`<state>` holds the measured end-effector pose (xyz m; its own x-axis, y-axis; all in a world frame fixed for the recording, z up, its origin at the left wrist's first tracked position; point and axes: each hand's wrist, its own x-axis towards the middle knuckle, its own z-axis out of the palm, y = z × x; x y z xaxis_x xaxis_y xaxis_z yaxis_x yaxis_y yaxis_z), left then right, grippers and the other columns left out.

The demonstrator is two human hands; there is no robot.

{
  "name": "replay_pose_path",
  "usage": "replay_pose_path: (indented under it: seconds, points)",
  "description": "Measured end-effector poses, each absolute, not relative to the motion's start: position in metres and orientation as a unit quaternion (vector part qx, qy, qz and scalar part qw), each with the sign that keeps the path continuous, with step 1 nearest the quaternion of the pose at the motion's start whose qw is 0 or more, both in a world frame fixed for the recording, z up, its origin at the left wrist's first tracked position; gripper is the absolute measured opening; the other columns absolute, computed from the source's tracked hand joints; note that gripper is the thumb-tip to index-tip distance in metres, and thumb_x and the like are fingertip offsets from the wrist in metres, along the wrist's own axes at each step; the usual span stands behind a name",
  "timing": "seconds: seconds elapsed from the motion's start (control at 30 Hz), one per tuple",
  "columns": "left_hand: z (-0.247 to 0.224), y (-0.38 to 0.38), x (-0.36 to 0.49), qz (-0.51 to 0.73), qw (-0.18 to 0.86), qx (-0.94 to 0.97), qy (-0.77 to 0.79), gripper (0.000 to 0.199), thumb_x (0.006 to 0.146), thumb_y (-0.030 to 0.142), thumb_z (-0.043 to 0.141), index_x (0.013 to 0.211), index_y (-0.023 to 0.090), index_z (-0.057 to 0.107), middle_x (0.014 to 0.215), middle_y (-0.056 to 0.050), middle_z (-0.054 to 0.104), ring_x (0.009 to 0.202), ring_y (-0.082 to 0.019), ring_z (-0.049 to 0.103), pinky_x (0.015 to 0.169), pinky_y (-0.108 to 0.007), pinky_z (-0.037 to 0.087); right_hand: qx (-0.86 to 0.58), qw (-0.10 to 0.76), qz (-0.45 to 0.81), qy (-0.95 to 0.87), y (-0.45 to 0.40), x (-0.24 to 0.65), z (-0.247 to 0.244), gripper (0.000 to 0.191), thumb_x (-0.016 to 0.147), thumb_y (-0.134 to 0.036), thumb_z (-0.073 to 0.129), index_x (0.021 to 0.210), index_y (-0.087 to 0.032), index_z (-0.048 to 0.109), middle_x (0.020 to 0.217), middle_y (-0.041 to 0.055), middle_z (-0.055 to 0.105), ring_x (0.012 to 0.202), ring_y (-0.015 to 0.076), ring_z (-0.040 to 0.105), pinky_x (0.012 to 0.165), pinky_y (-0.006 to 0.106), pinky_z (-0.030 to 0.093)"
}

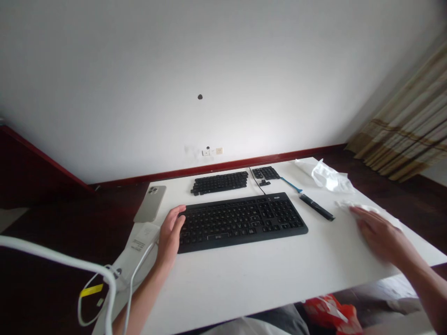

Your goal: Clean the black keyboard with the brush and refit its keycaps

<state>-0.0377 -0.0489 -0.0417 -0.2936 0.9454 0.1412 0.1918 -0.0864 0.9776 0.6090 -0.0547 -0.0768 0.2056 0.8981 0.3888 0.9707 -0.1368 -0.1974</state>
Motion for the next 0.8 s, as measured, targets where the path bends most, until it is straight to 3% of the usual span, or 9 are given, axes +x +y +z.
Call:
replay_pose_path:
  seconds: [0.1, 0.17, 0.27, 0.4, 0.53, 0.67, 0.8]
  points:
    - [-0.04, -0.051, -0.031, 0.56, 0.373, 0.471, 0.571, 0.039, 0.099, 0.049, 0.059, 0.127, 0.024, 0.069, 0.14, -0.008, 0.068, 0.142, -0.029, 0.055, 0.125, -0.044, 0.035, -0.748, 0.223, -0.021, -0.624, -0.044, 0.598, -0.082, 0.06, 0.087, -0.051, 0.042, 0.13, -0.024, 0.073, 0.134, 0.0114, 0.074, 0.123, 0.0366, 0.071, 0.103, 0.047, 0.057]
    - [-0.038, -0.054, -0.024, 0.542, 0.392, 0.484, 0.564, 0.039, 0.099, 0.048, 0.059, 0.129, 0.025, 0.069, 0.143, -0.008, 0.067, 0.144, -0.03, 0.053, 0.125, -0.044, 0.036, -0.768, 0.238, 0.01, -0.594, -0.042, 0.599, -0.08, 0.062, 0.082, -0.057, 0.05, 0.131, -0.027, 0.073, 0.116, 0.0112, 0.079, 0.097, 0.0374, 0.076, 0.087, 0.049, 0.06]
    - [-0.032, -0.056, -0.017, 0.501, 0.407, 0.514, 0.565, 0.042, 0.094, 0.046, 0.066, 0.132, 0.026, 0.067, 0.149, -0.008, 0.063, 0.148, -0.031, 0.049, 0.125, -0.045, 0.037, -0.776, 0.253, 0.02, -0.577, -0.043, 0.601, -0.077, 0.063, 0.077, -0.063, 0.056, 0.128, -0.031, 0.075, 0.097, 0.0095, 0.079, 0.069, 0.0337, 0.069, 0.071, 0.049, 0.056]
    - [-0.024, -0.045, -0.019, 0.496, 0.39, 0.504, 0.59, 0.039, 0.094, 0.042, 0.064, 0.131, 0.028, 0.066, 0.152, -0.007, 0.059, 0.152, -0.031, 0.045, 0.124, -0.047, 0.038, -0.755, 0.277, -0.002, -0.594, -0.048, 0.588, -0.069, 0.052, 0.079, -0.06, 0.058, 0.123, -0.038, 0.074, 0.116, 0.0095, 0.079, 0.062, 0.0302, 0.064, 0.07, 0.05, 0.054]
    - [-0.023, -0.01, -0.027, 0.513, 0.311, 0.525, 0.604, 0.035, 0.094, 0.036, 0.063, 0.129, 0.03, 0.066, 0.151, -0.006, 0.06, 0.148, -0.03, 0.048, 0.119, -0.045, 0.043, -0.729, 0.303, -0.075, -0.609, -0.043, 0.562, -0.041, 0.042, 0.079, -0.056, 0.062, 0.115, -0.04, 0.076, 0.127, 0.0125, 0.076, 0.057, 0.0275, 0.062, 0.074, 0.052, 0.052]
    - [-0.033, 0.039, -0.032, 0.526, 0.23, 0.514, 0.637, 0.029, 0.09, 0.028, 0.062, 0.118, 0.024, 0.068, 0.132, -0.008, 0.07, 0.114, -0.025, 0.068, 0.095, -0.036, 0.055, -0.688, 0.322, -0.089, -0.645, -0.021, 0.513, 0.012, 0.035, 0.084, -0.052, 0.067, 0.116, -0.04, 0.077, 0.128, 0.0119, 0.076, 0.059, 0.0226, 0.064, 0.08, 0.048, 0.055]
    - [-0.046, 0.066, -0.035, 0.526, 0.198, 0.497, 0.661, 0.032, 0.087, 0.023, 0.059, 0.117, 0.021, 0.068, 0.107, -0.007, 0.073, 0.078, -0.02, 0.067, 0.074, -0.032, 0.053, -0.594, 0.35, -0.079, -0.72, 0.007, 0.443, 0.072, 0.026, 0.094, -0.042, 0.065, 0.113, -0.033, 0.08, 0.12, 0.0083, 0.079, 0.092, 0.0254, 0.075, 0.083, 0.04, 0.056]
